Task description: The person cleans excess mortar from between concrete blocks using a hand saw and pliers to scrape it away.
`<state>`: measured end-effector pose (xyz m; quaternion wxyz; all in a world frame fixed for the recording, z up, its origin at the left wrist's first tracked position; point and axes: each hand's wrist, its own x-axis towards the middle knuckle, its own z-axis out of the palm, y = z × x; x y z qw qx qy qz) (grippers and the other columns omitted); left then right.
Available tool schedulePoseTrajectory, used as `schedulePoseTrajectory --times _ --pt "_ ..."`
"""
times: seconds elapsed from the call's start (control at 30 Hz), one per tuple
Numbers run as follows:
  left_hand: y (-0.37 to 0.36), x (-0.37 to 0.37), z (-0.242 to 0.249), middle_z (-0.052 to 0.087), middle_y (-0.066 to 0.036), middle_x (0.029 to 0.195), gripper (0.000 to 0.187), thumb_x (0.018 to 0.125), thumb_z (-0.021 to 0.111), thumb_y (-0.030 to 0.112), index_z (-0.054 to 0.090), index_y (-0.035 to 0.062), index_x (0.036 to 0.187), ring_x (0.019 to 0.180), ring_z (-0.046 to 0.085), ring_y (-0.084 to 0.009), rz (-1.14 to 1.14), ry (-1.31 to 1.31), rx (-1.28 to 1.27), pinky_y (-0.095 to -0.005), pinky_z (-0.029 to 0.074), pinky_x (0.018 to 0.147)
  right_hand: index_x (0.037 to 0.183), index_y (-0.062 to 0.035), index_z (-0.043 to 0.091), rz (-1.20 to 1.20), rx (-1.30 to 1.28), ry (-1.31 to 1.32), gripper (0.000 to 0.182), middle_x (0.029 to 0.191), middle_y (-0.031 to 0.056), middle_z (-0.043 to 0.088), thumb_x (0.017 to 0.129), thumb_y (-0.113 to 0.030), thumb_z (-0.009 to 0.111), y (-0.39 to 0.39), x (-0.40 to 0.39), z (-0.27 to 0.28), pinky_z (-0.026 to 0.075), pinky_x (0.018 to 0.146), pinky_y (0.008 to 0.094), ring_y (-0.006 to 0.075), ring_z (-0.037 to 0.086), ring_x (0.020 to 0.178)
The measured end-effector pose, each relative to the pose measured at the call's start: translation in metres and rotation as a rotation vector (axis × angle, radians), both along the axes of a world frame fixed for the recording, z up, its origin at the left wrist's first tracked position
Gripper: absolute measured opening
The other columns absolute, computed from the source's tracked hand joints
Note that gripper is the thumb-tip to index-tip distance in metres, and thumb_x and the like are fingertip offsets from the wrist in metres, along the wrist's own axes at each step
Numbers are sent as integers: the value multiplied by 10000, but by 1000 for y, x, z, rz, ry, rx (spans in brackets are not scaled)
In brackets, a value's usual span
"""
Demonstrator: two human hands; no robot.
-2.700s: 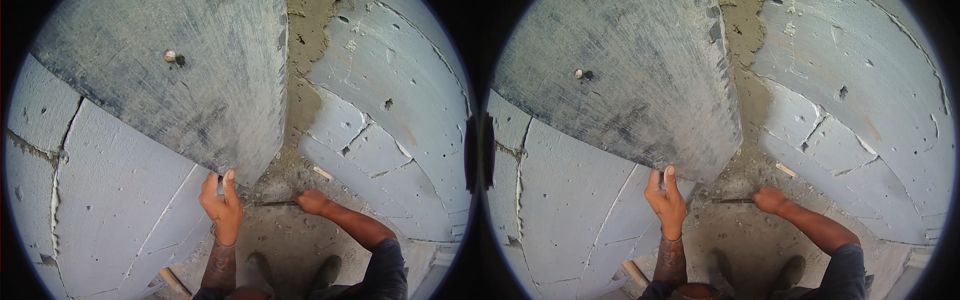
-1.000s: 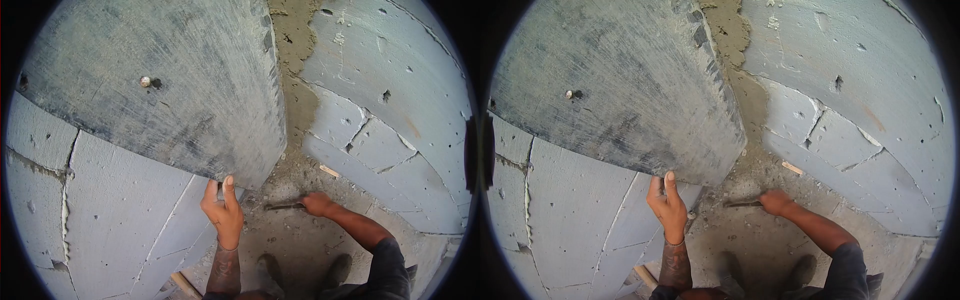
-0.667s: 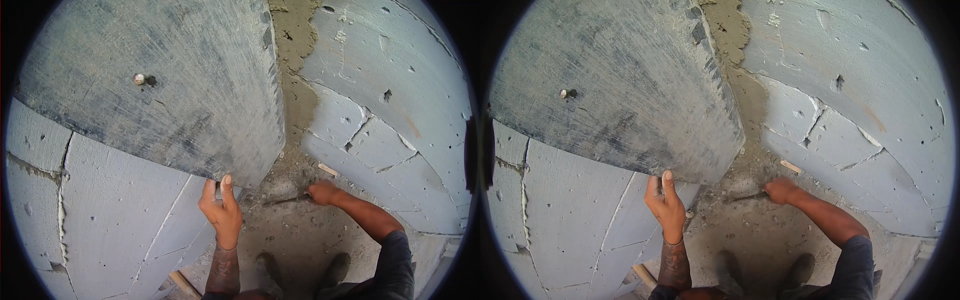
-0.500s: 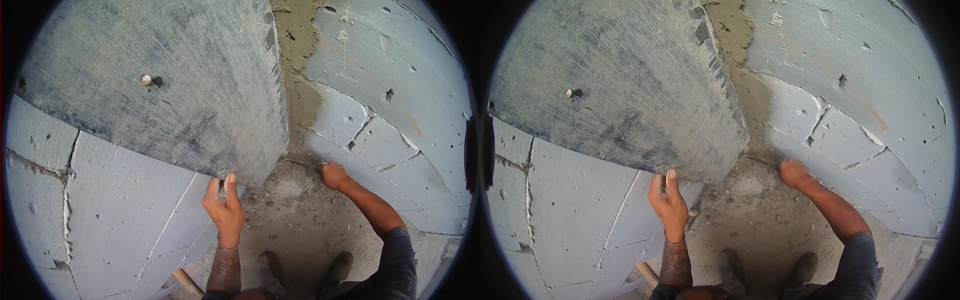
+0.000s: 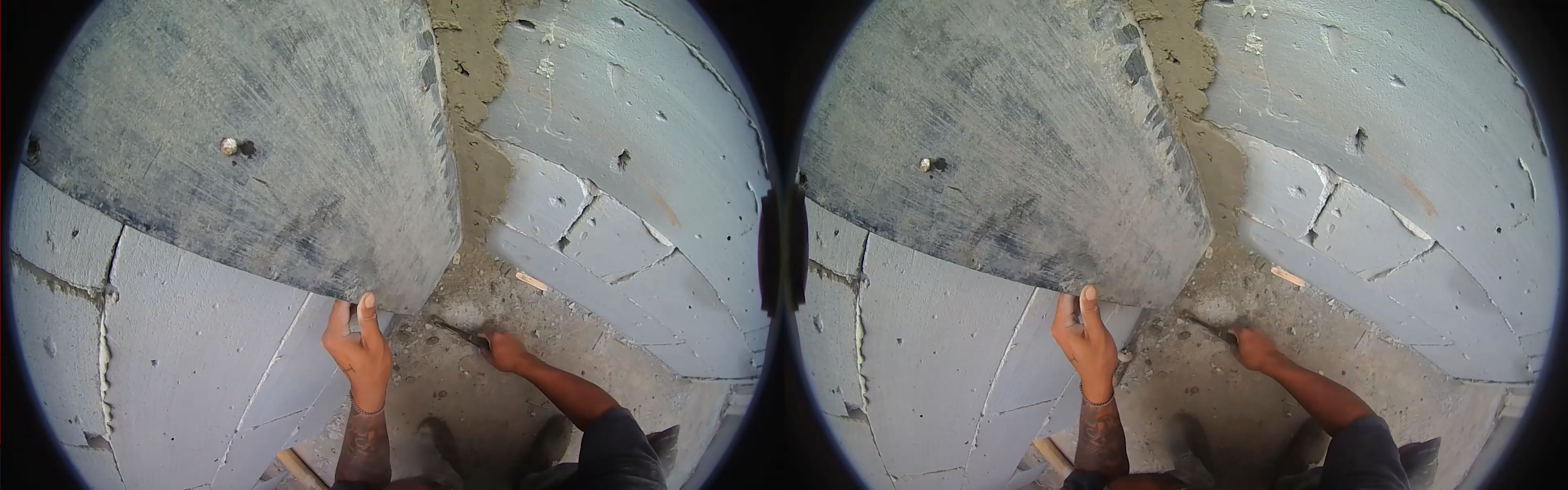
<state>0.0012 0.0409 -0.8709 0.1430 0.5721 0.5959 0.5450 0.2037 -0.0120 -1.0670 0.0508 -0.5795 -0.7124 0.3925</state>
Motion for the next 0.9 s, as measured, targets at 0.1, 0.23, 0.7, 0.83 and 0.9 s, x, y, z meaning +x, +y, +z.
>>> schedulePoseTrajectory --times 0.1,0.23,0.7,0.83,0.9 --pt "-7 -4 -1 507 -127 638 214 851 523 147 512 -57 791 592 419 -143 9 28 -22 -290 364 553 1018 -13 498 -256 26 88 309 906 255 564 742 -144 548 -13 -9 -5 432 741 472 391 546 864" --pt "-5 -3 -4 458 -127 598 210 833 547 133 489 -51 749 552 376 -164 11 13 -18 -289 342 521 1053 -13 456 -275 108 -26 353 965 242 546 746 -157 550 24 25 12 419 780 451 372 522 936" --pt "-4 -6 -4 496 -147 611 203 824 558 126 503 -55 750 545 431 -184 18 23 -25 -297 364 530 1216 -13 329 99 -201 -129 489 1068 266 515 770 -151 473 97 52 53 388 862 415 371 497 1021" --pt "-5 -8 -6 505 -153 615 193 823 557 122 513 -53 755 546 449 -193 17 33 -14 -301 364 527 1232 -10 324 124 -269 -210 498 1101 264 498 772 -140 463 104 52 69 373 891 407 361 475 1058" --pt "-7 -8 -5 505 -154 614 189 823 556 119 515 -52 754 545 454 -197 19 59 -52 -301 364 525 1246 -9 321 145 -265 -231 507 1126 256 487 773 -136 454 104 55 70 362 907 399 354 458 1084"
